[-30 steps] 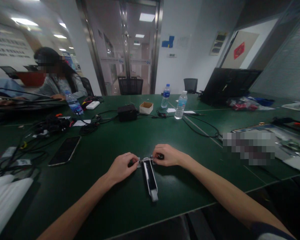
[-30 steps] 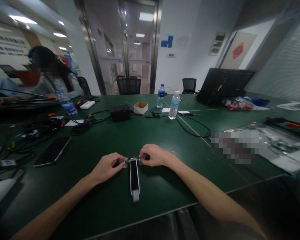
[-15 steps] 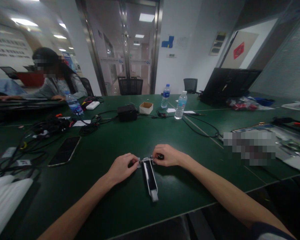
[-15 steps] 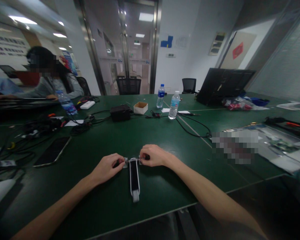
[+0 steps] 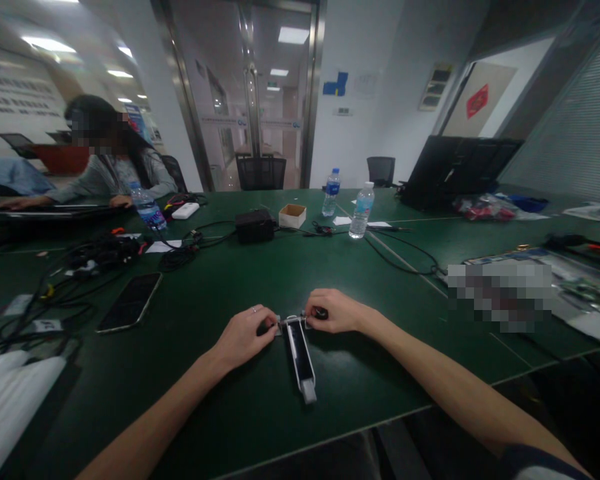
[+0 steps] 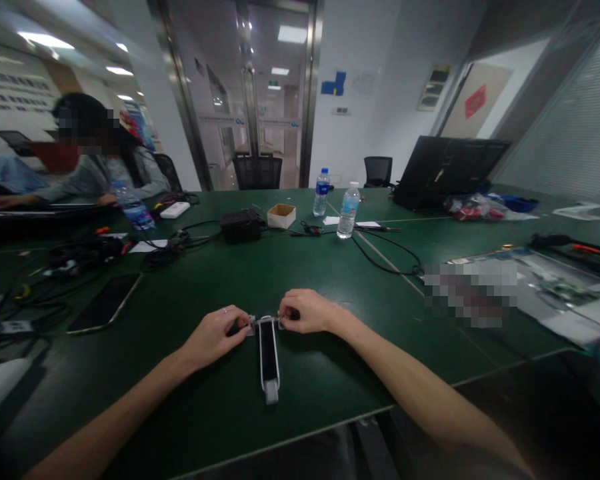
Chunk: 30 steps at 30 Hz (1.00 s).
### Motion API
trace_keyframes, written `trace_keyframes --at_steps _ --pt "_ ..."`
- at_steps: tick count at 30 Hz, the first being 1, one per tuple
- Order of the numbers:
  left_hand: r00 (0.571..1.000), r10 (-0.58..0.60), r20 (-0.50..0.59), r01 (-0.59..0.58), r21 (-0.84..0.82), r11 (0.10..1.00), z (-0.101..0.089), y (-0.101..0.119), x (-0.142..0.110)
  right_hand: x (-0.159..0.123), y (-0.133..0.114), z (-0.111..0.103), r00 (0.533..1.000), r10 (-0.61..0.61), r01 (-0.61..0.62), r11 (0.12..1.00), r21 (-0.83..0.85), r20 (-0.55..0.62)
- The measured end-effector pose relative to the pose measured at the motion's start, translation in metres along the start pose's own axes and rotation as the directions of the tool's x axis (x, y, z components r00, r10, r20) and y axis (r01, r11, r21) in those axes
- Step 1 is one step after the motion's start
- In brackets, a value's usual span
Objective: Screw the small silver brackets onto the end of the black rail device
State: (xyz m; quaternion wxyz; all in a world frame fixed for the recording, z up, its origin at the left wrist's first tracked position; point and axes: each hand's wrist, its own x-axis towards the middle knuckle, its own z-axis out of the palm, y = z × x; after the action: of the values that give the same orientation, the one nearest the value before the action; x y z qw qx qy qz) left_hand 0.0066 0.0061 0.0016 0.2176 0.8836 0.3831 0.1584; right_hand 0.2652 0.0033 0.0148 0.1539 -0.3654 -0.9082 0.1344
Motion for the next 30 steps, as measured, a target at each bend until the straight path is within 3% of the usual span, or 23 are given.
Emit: trace_keyframes --at_steps 16,30 --pt "0.999 -0.041 0.02 0.041 0.015 0.999 -0.0002 0.0006 -0.0005 -0.0002 -0.0017 -0.0016 1.0 0.016 -0.016 1.0 0.011 0.008" --pt "1.0 0.0 -0.007 0.001 0.028 1.0 0.0009 0.0006 0.0005 -0.0004 -0.0002 0.0001 1.0 -0.003 0.003 1.0 0.006 -0.014"
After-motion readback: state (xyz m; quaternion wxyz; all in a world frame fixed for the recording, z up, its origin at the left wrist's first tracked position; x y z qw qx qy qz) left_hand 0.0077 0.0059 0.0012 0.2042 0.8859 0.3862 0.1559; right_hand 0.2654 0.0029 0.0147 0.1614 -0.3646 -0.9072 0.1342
